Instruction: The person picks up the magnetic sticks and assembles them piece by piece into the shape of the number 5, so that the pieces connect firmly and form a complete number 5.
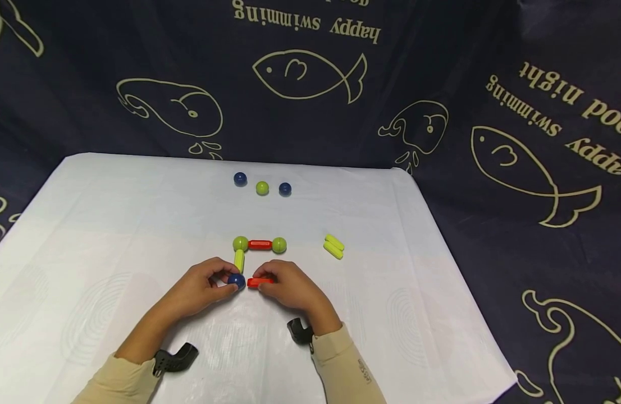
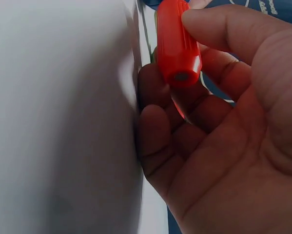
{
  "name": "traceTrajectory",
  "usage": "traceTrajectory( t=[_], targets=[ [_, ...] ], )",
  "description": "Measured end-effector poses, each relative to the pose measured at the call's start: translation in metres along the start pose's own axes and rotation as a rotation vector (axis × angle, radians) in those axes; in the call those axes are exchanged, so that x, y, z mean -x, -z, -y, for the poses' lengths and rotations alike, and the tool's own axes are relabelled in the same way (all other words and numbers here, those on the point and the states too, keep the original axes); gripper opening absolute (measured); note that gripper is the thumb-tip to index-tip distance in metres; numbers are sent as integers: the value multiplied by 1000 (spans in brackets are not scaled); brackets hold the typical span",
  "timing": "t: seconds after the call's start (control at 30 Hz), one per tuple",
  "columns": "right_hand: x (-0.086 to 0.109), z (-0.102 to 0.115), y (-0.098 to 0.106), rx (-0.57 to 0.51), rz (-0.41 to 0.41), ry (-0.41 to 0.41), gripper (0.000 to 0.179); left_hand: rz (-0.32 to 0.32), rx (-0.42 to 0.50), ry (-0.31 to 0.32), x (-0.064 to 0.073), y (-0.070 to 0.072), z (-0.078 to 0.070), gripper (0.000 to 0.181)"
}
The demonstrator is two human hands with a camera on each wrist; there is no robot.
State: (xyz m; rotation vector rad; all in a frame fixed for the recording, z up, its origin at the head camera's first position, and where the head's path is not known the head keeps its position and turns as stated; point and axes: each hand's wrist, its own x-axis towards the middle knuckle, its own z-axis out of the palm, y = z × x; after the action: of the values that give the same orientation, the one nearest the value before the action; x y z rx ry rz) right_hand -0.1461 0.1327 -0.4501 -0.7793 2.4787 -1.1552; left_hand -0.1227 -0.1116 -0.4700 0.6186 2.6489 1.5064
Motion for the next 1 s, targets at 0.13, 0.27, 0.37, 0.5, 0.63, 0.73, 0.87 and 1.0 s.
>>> traceTrajectory(
  t=[0.13,0.27,0.37,0.5,0.63,0.73,0.87,1.0],
  targets=[
    [0,2,-1,19,-10,-3,16,2,-1,7,-1,0,0,22],
    [-1,3,-2,25,-12,-22,16,4,1,15,-1,0,0,23],
    [-1,3,-2,24,-12,-23,16,7,-1,18,-1,1,0,23],
    [-2,2,-3,18,-9,-17,16,6,-5,18,-1,1,0,24],
    [-2,3,-3,18,-9,-16,17,4,-9,13,-1,1,0,24],
    [-2,3,-3,15,-8,-19,16,4,-9,12,-1,1,0,24],
    [-2,2,-3,17,-8,-24,16,1,-7,9,-1,0,0,24],
    [-2,1,-3,24,-9,-24,16,-7,-11,-10,-1,0,0,23]
  ],
)
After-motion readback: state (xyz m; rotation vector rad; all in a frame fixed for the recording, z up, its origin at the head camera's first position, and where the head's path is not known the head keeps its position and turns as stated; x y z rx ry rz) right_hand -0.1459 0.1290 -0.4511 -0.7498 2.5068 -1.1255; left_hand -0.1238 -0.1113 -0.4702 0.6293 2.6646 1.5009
